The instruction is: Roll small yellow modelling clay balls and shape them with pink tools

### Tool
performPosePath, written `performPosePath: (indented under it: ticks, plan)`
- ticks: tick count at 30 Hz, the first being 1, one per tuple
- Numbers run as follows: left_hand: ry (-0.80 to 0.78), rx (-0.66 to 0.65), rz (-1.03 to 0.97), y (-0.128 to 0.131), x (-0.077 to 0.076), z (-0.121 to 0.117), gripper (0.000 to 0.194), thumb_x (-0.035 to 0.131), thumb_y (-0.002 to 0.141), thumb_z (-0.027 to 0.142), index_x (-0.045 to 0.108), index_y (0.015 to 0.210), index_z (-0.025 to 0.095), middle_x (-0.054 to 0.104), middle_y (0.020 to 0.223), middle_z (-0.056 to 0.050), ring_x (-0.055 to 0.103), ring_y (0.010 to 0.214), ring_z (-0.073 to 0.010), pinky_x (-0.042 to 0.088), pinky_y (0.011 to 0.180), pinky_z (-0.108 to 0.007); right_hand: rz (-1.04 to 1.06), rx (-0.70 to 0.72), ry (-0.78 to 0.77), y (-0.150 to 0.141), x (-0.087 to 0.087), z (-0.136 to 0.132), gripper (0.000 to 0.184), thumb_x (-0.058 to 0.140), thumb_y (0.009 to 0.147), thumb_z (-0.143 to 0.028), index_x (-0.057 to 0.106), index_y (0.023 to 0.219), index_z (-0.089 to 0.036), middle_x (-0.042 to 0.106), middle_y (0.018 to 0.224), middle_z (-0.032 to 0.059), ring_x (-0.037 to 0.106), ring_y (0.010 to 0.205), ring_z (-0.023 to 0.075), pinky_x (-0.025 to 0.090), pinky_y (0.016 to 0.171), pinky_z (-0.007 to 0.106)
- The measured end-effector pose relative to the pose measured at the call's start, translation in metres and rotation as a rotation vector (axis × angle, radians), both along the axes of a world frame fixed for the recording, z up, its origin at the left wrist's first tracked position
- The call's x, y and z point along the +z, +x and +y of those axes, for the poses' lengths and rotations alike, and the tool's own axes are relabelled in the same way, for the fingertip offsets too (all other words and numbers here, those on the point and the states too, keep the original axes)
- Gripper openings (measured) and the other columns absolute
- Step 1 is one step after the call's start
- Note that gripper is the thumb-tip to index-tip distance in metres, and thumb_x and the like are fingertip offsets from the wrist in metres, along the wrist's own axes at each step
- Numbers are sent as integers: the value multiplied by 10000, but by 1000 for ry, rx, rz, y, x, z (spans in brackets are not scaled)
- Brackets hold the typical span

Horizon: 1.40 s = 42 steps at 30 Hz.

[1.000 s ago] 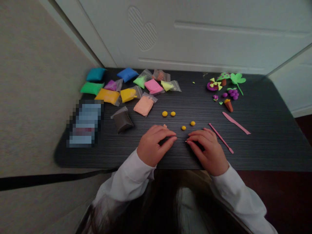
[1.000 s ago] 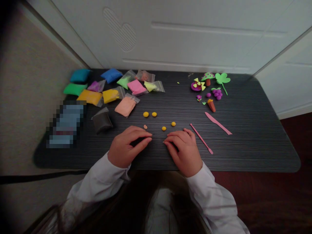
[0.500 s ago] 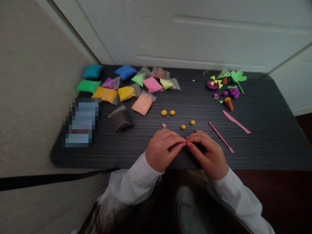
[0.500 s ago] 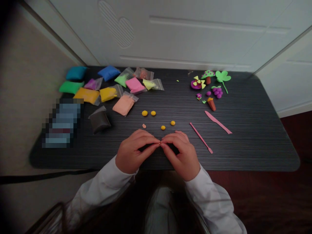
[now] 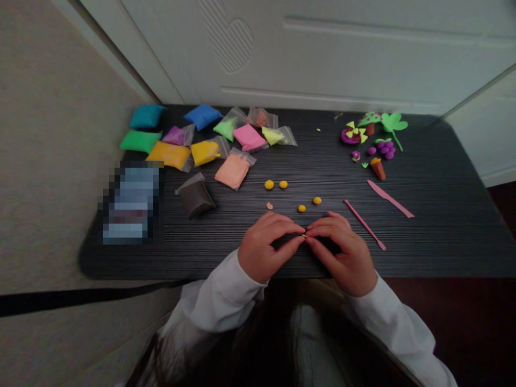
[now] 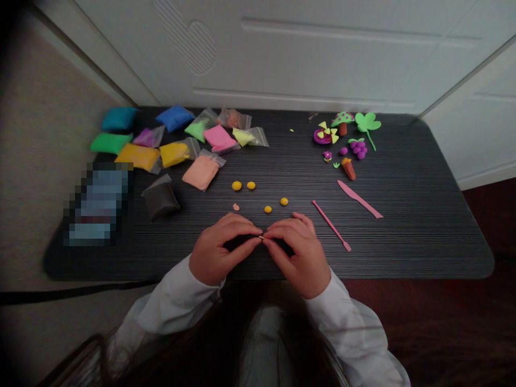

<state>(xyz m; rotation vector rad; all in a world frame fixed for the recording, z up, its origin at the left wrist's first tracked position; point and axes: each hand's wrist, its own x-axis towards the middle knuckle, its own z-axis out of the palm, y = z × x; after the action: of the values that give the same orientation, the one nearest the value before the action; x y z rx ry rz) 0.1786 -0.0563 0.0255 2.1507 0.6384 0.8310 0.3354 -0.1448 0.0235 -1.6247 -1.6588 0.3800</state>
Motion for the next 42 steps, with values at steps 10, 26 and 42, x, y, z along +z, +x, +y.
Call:
performPosePath:
  ticks: [10, 26, 42]
  plan:
    - [249, 275, 164, -17, -11, 13, 102, 582, 756, 162, 667, 813, 152, 681, 764, -43, 595, 753, -155, 468, 760, -316, -410, -38, -90, 13, -6, -6, 110, 560, 796, -280, 620, 869, -223, 641, 953, 26, 554, 919, 179, 340, 931, 434]
    - [173, 264, 168, -16, -9, 13, 98, 562, 774, 172, 655, 791, 143, 676, 767, -40, 594, 758, -150, 459, 756, -307, -391, 47, -58, 18, -2, -20, 214, 611, 760, -266, 598, 958, -186, 620, 971, 57, 539, 923, 188, 400, 889, 422]
    - [123, 268, 149, -18, -8, 13, 100, 563, 771, 174, 656, 794, 145, 672, 769, -38, 599, 763, -152, 467, 759, -309, -383, -58, -176, 2, 1, -12, 93, 546, 804, -263, 621, 813, -208, 635, 852, 17, 540, 824, 178, 391, 788, 376]
